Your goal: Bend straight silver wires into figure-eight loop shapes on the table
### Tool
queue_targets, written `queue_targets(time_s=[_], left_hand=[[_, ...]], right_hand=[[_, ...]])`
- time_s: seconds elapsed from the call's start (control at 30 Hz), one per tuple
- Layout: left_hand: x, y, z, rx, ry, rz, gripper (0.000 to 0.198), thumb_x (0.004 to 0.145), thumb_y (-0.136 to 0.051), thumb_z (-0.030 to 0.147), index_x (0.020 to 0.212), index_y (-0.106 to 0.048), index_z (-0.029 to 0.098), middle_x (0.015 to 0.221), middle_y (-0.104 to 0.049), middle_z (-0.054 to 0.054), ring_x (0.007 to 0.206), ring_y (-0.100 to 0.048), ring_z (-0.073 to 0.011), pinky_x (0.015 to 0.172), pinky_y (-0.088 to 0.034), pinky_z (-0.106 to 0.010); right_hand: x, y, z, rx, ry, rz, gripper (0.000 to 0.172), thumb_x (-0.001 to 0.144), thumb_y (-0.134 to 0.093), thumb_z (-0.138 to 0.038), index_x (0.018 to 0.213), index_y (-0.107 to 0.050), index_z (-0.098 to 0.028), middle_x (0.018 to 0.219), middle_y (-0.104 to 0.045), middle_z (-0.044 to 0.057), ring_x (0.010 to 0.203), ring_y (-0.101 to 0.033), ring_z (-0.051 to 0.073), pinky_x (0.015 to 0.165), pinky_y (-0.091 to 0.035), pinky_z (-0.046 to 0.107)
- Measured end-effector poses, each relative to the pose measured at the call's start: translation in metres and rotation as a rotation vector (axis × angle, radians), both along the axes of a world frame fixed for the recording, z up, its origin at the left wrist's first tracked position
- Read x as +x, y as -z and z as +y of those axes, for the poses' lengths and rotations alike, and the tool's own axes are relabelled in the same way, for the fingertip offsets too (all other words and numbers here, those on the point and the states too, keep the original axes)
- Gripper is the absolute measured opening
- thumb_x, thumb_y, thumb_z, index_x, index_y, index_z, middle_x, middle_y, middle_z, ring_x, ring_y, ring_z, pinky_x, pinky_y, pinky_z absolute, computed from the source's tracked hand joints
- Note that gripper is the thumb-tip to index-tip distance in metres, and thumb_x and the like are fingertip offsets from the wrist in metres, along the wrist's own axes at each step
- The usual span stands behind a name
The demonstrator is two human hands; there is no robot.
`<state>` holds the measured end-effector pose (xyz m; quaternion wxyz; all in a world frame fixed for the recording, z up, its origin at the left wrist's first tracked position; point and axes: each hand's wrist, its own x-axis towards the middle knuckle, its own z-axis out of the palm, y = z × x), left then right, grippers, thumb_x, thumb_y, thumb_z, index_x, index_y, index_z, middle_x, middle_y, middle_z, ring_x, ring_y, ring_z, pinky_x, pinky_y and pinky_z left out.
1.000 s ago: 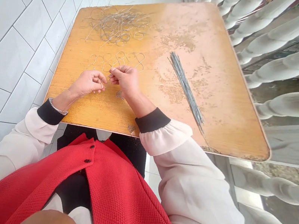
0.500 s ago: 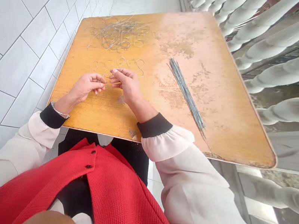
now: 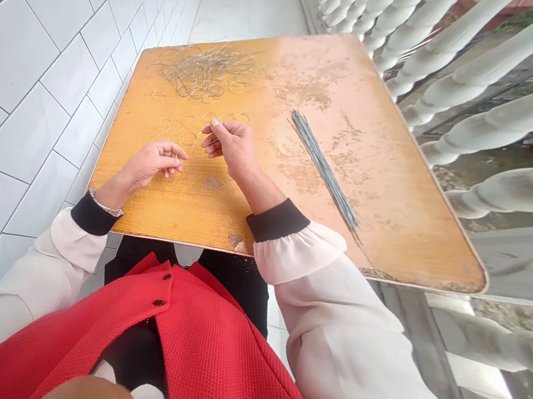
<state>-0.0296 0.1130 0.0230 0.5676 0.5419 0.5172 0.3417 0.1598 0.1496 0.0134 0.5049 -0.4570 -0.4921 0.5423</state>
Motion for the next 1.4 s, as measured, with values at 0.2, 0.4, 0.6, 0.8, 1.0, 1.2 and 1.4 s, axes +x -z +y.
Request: queue_targets(time_s=[0.2, 0.4, 0.6, 0.8, 1.0, 1.2, 1.4], left_hand=[[0.001, 0.003, 0.0, -0.012, 0.05, -0.094, 0.014, 0.082, -0.069, 0.009, 0.093, -0.062, 0.014, 0.081, -0.077, -0.002, 0.066, -0.069, -0.0074, 0.056, -0.046, -0.018], [0.0, 0.007, 0.0, -0.003, 0.076, -0.133, 0.015, 0.085, -0.068, 0.008, 0.099, -0.064, 0.013, 0.083, -0.079, -0.003, 0.073, -0.074, -0.0088, 0.063, -0.051, -0.018], [0.001, 0.005, -0.001, 0.001, 0.072, -0.134, 0.016, 0.086, -0.067, 0.006, 0.1, -0.065, 0.013, 0.08, -0.078, -0.001, 0.073, -0.075, -0.0088, 0.065, -0.053, -0.017], [0.002, 0.005, -0.001, -0.004, 0.041, -0.082, 0.026, 0.086, -0.069, 0.007, 0.11, -0.063, 0.013, 0.08, -0.077, -0.001, 0.073, -0.075, -0.0094, 0.066, -0.054, -0.018], [-0.001, 0.005, 0.0, 0.018, 0.064, -0.107, 0.028, 0.086, -0.069, 0.009, 0.113, -0.063, 0.012, 0.08, -0.077, -0.001, 0.071, -0.074, -0.0094, 0.061, -0.053, -0.018], [-0.005, 0.011, 0.004, 0.011, 0.071, -0.091, 0.014, 0.094, -0.063, 0.014, 0.108, -0.067, 0.011, 0.077, -0.076, -0.002, 0.065, -0.072, -0.008, 0.057, -0.051, -0.016], [0.001, 0.012, 0.003, 0.024, -0.03, -0.069, 0.009, 0.096, -0.061, 0.012, 0.099, -0.069, 0.011, 0.07, -0.074, -0.001, 0.059, -0.07, -0.007, 0.052, -0.047, -0.015]], right_hand=[[-0.004, 0.003, -0.001, -0.024, 0.036, 0.004, 0.041, 0.09, -0.074, -0.053, 0.072, -0.063, -0.018, 0.058, -0.065, 0.001, 0.045, -0.057, 0.009, 0.048, -0.047, 0.021], [-0.002, 0.004, -0.001, -0.087, 0.021, 0.017, 0.034, 0.094, -0.072, -0.039, 0.069, -0.064, -0.018, 0.056, -0.063, 0.001, 0.042, -0.053, 0.008, 0.046, -0.045, 0.021], [-0.003, 0.0, -0.004, -0.185, -0.011, 0.082, 0.032, 0.098, -0.065, -0.031, 0.069, -0.065, -0.017, 0.056, -0.063, 0.001, 0.043, -0.052, 0.007, 0.047, -0.044, 0.019], [-0.001, 0.002, -0.006, -0.063, 0.017, 0.03, 0.041, 0.092, -0.071, -0.056, 0.075, -0.066, -0.019, 0.062, -0.067, 0.003, 0.052, -0.062, 0.012, 0.054, -0.053, 0.024], [0.0, 0.003, -0.004, -0.039, 0.035, 0.016, 0.04, 0.096, -0.067, -0.053, 0.075, -0.066, -0.018, 0.065, -0.068, 0.003, 0.052, -0.061, 0.01, 0.055, -0.052, 0.023], [-0.002, 0.0, -0.005, -0.009, 0.039, -0.001, 0.038, 0.099, -0.064, -0.047, 0.074, -0.065, -0.018, 0.061, -0.066, 0.001, 0.048, -0.057, 0.008, 0.049, -0.047, 0.02], [-0.006, 0.004, -0.006, 0.045, 0.02, -0.044, 0.038, 0.102, -0.06, -0.042, 0.072, -0.063, -0.019, 0.048, -0.058, -0.001, 0.037, -0.046, 0.008, 0.041, -0.037, 0.022]])
